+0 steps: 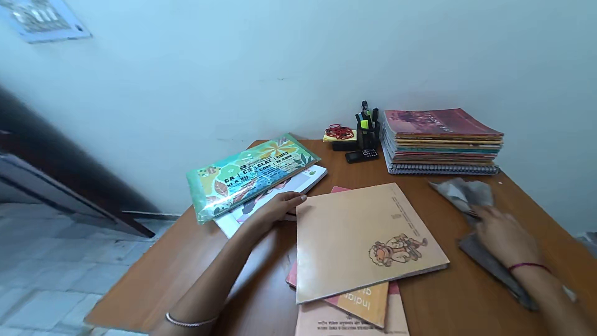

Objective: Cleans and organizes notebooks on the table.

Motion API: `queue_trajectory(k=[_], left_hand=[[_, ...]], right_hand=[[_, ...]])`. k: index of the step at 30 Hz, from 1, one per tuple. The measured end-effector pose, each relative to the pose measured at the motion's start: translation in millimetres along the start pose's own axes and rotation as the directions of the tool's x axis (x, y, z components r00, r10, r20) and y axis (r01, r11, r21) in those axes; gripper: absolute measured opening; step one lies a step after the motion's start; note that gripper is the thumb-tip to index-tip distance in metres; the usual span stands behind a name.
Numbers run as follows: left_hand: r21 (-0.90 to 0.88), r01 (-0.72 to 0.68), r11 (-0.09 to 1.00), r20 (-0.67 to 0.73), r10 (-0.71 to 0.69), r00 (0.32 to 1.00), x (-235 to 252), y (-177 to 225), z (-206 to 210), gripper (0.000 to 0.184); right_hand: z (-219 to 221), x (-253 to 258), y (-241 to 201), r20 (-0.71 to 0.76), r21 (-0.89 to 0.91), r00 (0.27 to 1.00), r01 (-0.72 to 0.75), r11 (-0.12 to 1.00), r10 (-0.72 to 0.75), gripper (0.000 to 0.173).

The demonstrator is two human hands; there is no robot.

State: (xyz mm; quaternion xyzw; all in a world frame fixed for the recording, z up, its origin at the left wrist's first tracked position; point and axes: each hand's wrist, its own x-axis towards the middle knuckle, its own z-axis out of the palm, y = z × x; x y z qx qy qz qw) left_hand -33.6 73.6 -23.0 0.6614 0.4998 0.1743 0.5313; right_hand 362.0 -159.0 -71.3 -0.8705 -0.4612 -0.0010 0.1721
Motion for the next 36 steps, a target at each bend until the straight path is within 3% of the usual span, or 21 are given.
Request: queue_trajectory(k=[2,7,10,13,16,21,24,26,28,30,32,34,36], left_hand=[[0.049,0.032,0.998,0.035,-0.034,0.999,11.1,14.8,-7.7,0.035],[0.277,0.031,0.96,0.299,-0.117,0.947,47.3,53.0,-18.7,0.028],[0.427,-0.13,0.895,0.539,-0.136,0.832,55.2,76.4,-5.1,0.019],[0.361,-0.397,0.844,0.671,0.061,0.739,42.8,102.3,6.8,0.016],[0.355,-0.634,0.687,0.645,0.311,0.699,14.2,149.1,11.1,0.017],[0.355,-0.858,0.371,0.517,0.687,0.511,-10.9,231.1,4.5,0.016],[0.5,-0.855,0.136,0.365,0.863,0.35,-12.8,270.2,15.8,0.019],[0.63,-0.776,-0.033,0.271,0.946,0.18,-4.6,284.8,35.0,0.028],[0.7,-0.705,-0.117,0.201,0.979,0.038,11.4,284.8,65.2,0.03],[0.715,-0.684,-0.144,0.195,0.981,-0.003,33.7,269.0,98.4,0.029],[0.701,-0.666,-0.253,0.278,0.958,-0.071,65.8,243.4,127.2,0.026],[0.685,-0.65,-0.329,0.393,0.918,-0.05,97.2,213.3,148.3,0.028],[0.669,-0.674,-0.314,0.435,0.9,0.013,120.5,187.2,164.0,0.03]], right_hand=[[-1.0,-2.8,27.2,-0.073,0.044,0.995,-0.061,0.997,0.064,0.035],[-9.9,-1.9,26.3,-0.012,0.083,0.987,-0.157,0.984,0.158,0.036],[-13.4,-1.7,25.5,0.021,0.116,0.984,-0.179,0.977,0.178,0.038],[-16.4,-4.5,21.9,0.057,0.126,0.979,-0.201,0.971,0.196,0.039],[-22.9,-3.3,19.3,0.096,0.108,0.974,-0.213,0.971,0.203,0.041],[-20.5,-1.9,19.9,0.09,0.12,0.976,-0.21,0.97,0.2,0.04],[-17.2,-2.5,24.5,0.067,0.13,0.981,-0.188,0.974,0.18,0.04],[-20.7,-2.8,23.4,0.089,0.133,0.978,-0.2,0.971,0.19,0.04],[-21.5,-2.8,22.4,0.1,0.126,0.975,-0.209,0.97,0.197,0.04],[-18.9,-3.1,23.2,0.069,0.126,0.979,-0.201,0.972,0.193,0.04],[-16.2,-3.7,24.7,0.04,0.129,0.982,-0.19,0.973,0.186,0.039],[-16.0,-4.9,23.1,0.044,0.117,0.981,-0.193,0.974,0.189,0.038],[-17.3,-5.5,21.5,0.043,0.112,0.98,-0.2,0.973,0.197,0.039]])
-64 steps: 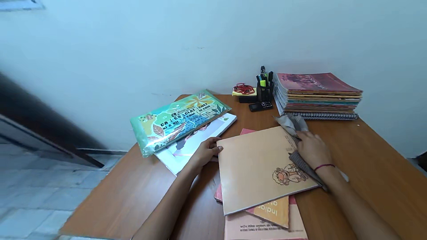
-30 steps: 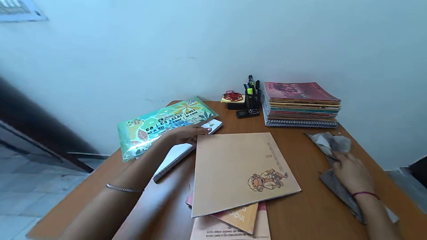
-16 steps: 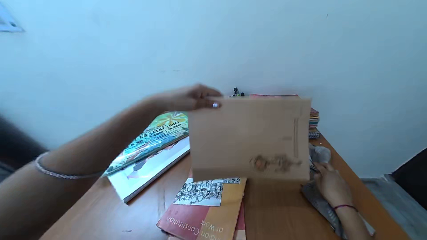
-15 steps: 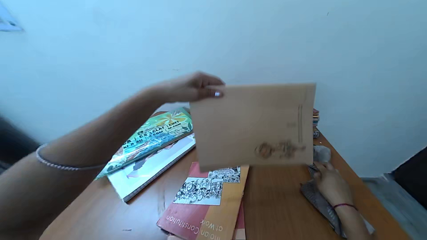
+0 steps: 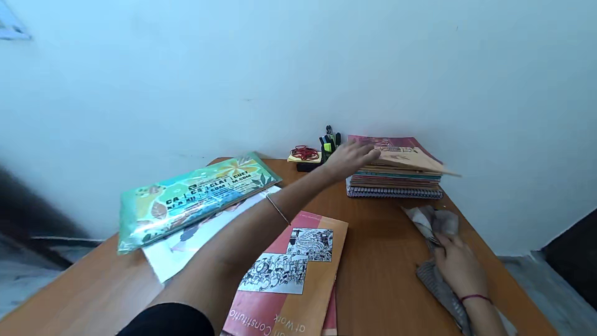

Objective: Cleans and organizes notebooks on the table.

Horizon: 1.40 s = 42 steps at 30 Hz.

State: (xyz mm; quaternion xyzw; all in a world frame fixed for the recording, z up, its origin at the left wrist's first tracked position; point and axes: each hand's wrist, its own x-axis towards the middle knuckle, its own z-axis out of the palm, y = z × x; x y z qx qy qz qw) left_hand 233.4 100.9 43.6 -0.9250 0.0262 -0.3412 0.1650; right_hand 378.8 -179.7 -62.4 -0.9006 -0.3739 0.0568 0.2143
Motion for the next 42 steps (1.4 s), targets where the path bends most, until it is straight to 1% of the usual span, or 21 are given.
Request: queue_trajectory(k=[3,7,12,16,19,22,26,29,35,39,42], left_hand=[[-0.058,0.044,0.997,-0.013,-0.045,0.999,-14.1,3.3,30.7,0.029],[-0.088,0.093,0.992,-0.002,-0.094,0.996,-17.8,1.4,46.1,0.032],[-0.131,0.254,0.958,0.147,-0.234,0.961,-3.8,1.7,49.1,0.036],[-0.159,0.371,0.915,0.293,-0.315,0.903,9.8,-0.2,49.7,0.036],[-0.192,0.391,0.9,0.356,-0.307,0.882,12.9,-8.4,49.5,0.034],[-0.25,0.393,0.885,0.4,-0.276,0.874,11.5,-17.6,47.9,0.036],[-0.347,0.387,0.854,0.371,-0.253,0.893,9.0,-27.4,55.3,0.035],[-0.384,0.417,0.824,0.377,-0.272,0.885,10.3,-30.1,58.7,0.034],[-0.376,0.505,0.777,0.431,-0.335,0.838,15.4,-25.7,56.5,0.036],[-0.348,0.577,0.739,0.485,-0.385,0.785,24.1,-22.0,55.4,0.038],[-0.345,0.588,0.732,0.511,-0.379,0.772,24.9,-22.9,55.3,0.038]], right_hand=[[0.0,0.0,-0.8,-0.001,-0.002,1.0,-0.01,1.0,0.01,0.04],[0.1,1.3,-0.9,-0.005,-0.006,1.0,-0.014,1.0,0.014,0.04],[1.6,2.1,0.1,-0.013,0.005,1.0,-0.011,1.0,0.011,0.039],[0.9,2.9,1.1,-0.003,0.008,1.0,-0.01,1.0,0.01,0.04],[0.8,2.9,0.6,-0.009,0.009,1.0,-0.012,1.0,0.012,0.04],[1.2,2.9,1.0,-0.006,0.005,1.0,-0.006,1.0,0.006,0.04],[0.2,1.6,0.2,0.009,0.005,1.0,-0.005,1.0,0.005,0.041],[-1.5,1.1,-0.8,0.028,0.001,1.0,-0.014,1.0,0.014,0.042],[-2.7,2.5,-1.6,0.029,-0.014,1.0,-0.009,1.0,0.01,0.042],[-1.8,3.0,-1.2,0.028,-0.018,1.0,-0.001,1.0,0.002,0.042],[0.3,2.0,-0.4,0.022,-0.01,1.0,-0.002,1.0,0.003,0.042]])
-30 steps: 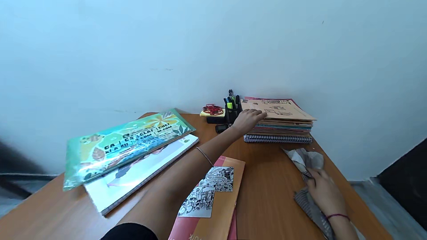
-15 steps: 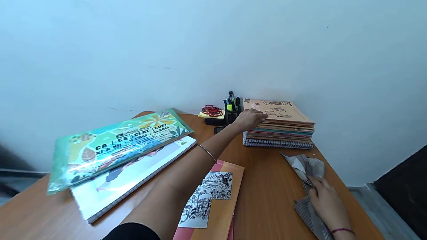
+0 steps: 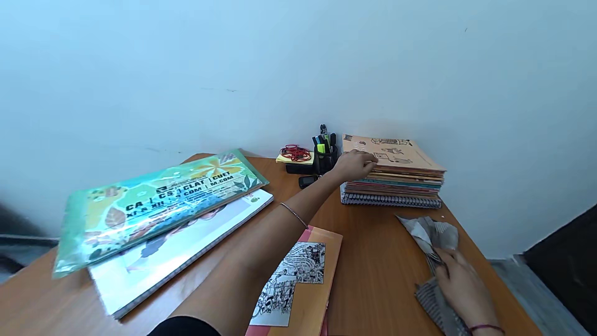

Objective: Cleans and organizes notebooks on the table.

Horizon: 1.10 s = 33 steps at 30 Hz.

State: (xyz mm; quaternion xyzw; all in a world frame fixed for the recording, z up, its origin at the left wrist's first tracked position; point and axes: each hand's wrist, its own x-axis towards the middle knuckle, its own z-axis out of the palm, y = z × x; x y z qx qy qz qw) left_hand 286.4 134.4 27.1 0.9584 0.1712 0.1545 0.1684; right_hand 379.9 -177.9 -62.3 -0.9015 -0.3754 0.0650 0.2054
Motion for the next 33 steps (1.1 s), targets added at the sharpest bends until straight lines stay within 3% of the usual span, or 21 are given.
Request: queue_trajectory(k=[5,8,12,14,16,19,22,25,30,33], left_hand=[[0.055,-0.025,0.998,-0.006,0.025,1.0,-1.0,-3.7,1.7,0.041],[0.06,-0.013,0.998,-0.07,0.017,0.997,-13.8,0.4,0.2,0.057],[0.042,-0.065,0.997,-0.176,0.072,0.982,-69.3,19.2,7.6,0.063],[0.119,-0.18,0.976,-0.089,0.191,0.977,-119.0,35.5,11.2,0.057],[0.172,-0.291,0.941,0.109,0.275,0.955,-177.7,56.2,10.3,0.049],[0.119,-0.385,0.915,0.292,0.339,0.894,-267.1,78.3,13.1,0.038],[0.098,-0.351,0.931,0.121,0.339,0.933,-340.4,77.4,27.1,0.025],[0.138,-0.193,0.972,-0.105,0.208,0.972,-388.3,64.3,38.9,0.026],[0.114,-0.039,0.993,-0.29,0.071,0.954,-421.3,40.7,41.3,0.024],[0.072,-0.044,0.996,-0.296,0.063,0.953,-421.9,33.3,37.0,0.031]], right_hand=[[4.0,2.9,4.5,-0.042,0.014,0.999,0.025,1.0,-0.024,0.04],[9.8,3.3,9.3,-0.082,0.033,0.995,0.054,0.998,-0.051,0.037],[14.3,6.7,14.1,-0.104,0.039,0.991,0.09,0.995,-0.086,0.035],[14.8,9.1,17.2,-0.117,0.033,0.987,0.112,0.993,-0.108,0.034],[15.5,10.4,20.5,-0.125,0.025,0.984,0.134,0.991,-0.13,0.033],[13.2,11.0,23.5,-0.102,0.017,0.985,0.144,0.989,-0.142,0.035],[14.3,12.2,28.3,-0.097,0.024,0.979,0.183,0.983,-0.18,0.035],[15.9,10.9,30.4,-0.097,0.038,0.978,0.191,0.981,-0.187,0.035],[13.6,6.3,23.5,-0.096,0.029,0.982,0.163,0.986,-0.16,0.036],[16.6,7.9,24.1,-0.141,0.019,0.97,0.201,0.979,-0.196,0.034]])
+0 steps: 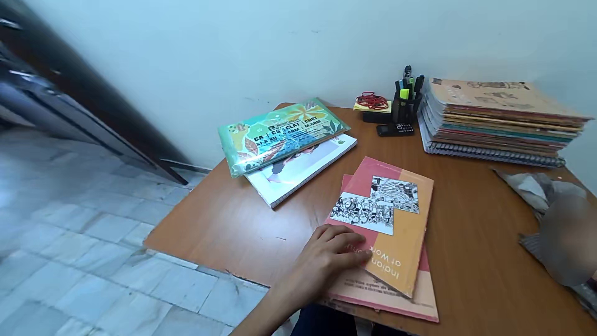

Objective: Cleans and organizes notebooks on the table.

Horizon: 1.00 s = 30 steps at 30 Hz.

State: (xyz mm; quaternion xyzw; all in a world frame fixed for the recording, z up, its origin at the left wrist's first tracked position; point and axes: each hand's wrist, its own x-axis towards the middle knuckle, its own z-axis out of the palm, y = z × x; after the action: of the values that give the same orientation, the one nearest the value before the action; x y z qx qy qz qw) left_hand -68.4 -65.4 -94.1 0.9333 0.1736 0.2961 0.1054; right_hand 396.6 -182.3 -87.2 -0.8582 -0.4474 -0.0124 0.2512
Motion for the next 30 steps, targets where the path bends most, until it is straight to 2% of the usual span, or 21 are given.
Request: queue_trajectory(k=[4,7,8,9,11,13,15,19,22,25,27,28,30], left_hand=[[0.074,0.06,0.995,-0.018,-0.059,0.998,6.9,-17.0,-5.4,0.033],[0.177,0.213,0.961,-0.088,-0.201,0.976,10.7,-31.5,-9.3,0.032],[0.213,0.27,0.939,-0.103,-0.253,0.962,10.7,-32.8,-10.8,0.031],[0.23,0.325,0.917,-0.105,-0.309,0.945,9.0,-31.6,-11.9,0.028],[0.201,0.41,0.89,-0.101,-0.397,0.912,2.0,-21.4,-12.2,0.033],[0.156,0.442,0.883,-0.109,-0.429,0.897,-6.0,-1.6,-9.5,0.044],[0.094,0.41,0.907,-0.11,-0.4,0.91,-13.0,20.9,-5.4,0.046],[0.003,0.319,0.948,-0.069,-0.318,0.946,-20.4,52.4,8.4,0.04],[0.098,0.303,0.948,-0.084,-0.296,0.952,-24.3,54.5,17.9,0.044],[0.131,0.313,0.941,-0.096,-0.302,0.948,-24.4,51.9,16.1,0.036],[0.092,0.319,0.943,-0.093,-0.311,0.946,-24.6,50.2,14.1,0.026],[0.08,0.32,0.944,-0.084,-0.314,0.946,-24.7,49.4,13.0,0.024],[0.056,0.326,0.944,-0.059,-0.323,0.944,-24.6,48.8,10.8,0.023]], right_hand=[[9.7,1.9,10.3,-0.044,-0.048,0.999,-0.016,0.999,0.013,0.033],[48.9,21.9,85.9,-0.207,-0.169,0.962,0.144,0.975,-0.178,0.037],[54.4,27.0,96.8,-0.221,-0.204,0.954,0.157,0.966,-0.201,0.038],[46.7,25.0,85.3,-0.156,-0.185,0.978,0.11,0.977,-0.139,0.037],[34.9,18.5,56.5,-0.127,-0.153,0.987,0.082,0.985,-0.102,0.035],[16.8,5.8,5.1,-0.092,-0.095,0.993,0.059,0.994,-0.068,0.034],[-0.1,-8.3,-60.9,-0.041,-0.001,0.999,0.02,1.0,-0.02,0.035],[0.7,-9.7,-138.5,-0.034,0.127,0.959,0.282,0.951,-0.28,0.033],[19.7,-23.9,-210.2,0.024,0.196,0.882,0.457,0.868,-0.47,0.032],[54.3,-58.7,-271.9,0.162,0.303,0.74,0.592,0.746,-0.653,0.032],[72.5,-80.0,-294.6,0.257,0.3,0.608,0.689,0.66,-0.751,0.041],[81.5,-85.7,-297.9,0.198,0.264,0.572,0.751,0.605,-0.796,0.043],[88.6,-81.2,-293.7,0.151,0.241,0.561,0.778,0.58,-0.814,0.043]])
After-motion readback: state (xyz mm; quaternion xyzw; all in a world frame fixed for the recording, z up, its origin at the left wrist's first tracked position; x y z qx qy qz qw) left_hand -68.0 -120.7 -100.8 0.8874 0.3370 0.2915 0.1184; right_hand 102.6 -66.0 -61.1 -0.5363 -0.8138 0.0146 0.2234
